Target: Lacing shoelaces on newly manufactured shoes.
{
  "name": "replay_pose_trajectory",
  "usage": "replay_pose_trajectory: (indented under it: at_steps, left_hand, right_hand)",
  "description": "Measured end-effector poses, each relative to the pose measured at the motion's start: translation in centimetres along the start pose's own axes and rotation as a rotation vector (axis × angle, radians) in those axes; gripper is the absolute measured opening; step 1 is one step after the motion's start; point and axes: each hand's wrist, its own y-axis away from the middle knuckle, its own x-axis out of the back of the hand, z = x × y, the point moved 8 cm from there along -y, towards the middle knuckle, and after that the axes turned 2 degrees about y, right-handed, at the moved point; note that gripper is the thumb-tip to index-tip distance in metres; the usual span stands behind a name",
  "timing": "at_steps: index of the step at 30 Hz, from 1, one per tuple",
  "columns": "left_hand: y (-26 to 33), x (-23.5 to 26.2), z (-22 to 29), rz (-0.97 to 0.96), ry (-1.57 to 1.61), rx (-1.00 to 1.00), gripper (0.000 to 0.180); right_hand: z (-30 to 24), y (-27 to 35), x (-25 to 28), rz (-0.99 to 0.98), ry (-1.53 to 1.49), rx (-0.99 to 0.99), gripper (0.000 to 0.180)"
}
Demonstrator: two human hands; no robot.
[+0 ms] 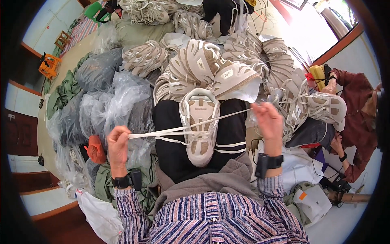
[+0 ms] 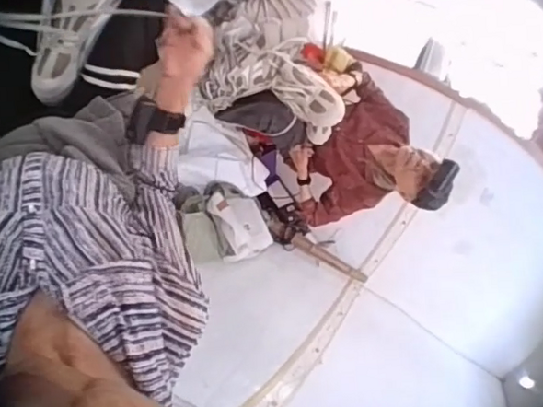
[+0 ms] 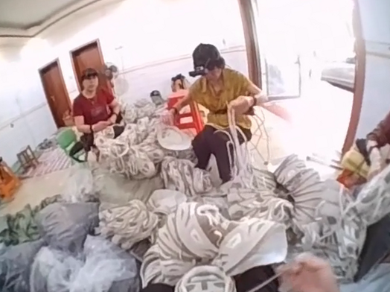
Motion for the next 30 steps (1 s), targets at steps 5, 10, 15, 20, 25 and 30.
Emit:
replay_pose_trajectory:
  at_steps: [5, 10, 15, 20, 25, 30]
  left_hand:
    - [-1.8, -5.9, -5.0, -0.266, -0.276, 0.227, 0.018]
    - [-2.6, -14.0, -7.5, -0.61, -0.425, 0.241, 0.021]
    - [-1.9, -16.3, -7.3, -0.712, -0.483, 0.104, 0.035]
    - [-0.3, -14.1, -7.1, -0.528, -0.477, 0.029, 0.052]
    - [2.8, -14.4, -7.5, -0.514, -0.786, -0.024, 0.029]
    - [3.4, -12.1, -5.4, -0.31, -0.952, -0.11, 0.009]
  right_hand:
    - [-14.6, 4.3, 9.2, 0.225, -0.127, 0.401, 0.01]
    - [-35.5, 15.9, 15.6, 0.549, 0.304, 0.873, 0.024]
    - [-42.3, 21.3, 12.6, 0.577, 0.514, 1.118, 0.025]
    - [-42.1, 20.6, 11.3, 0.683, 0.634, 1.091, 0.022]
    - [-34.4, 18.6, 5.4, 1.062, 0.783, 1.299, 0.019]
    - [-23.7, 10.5, -0.6, 0.476, 2.333, 0.875, 0.013]
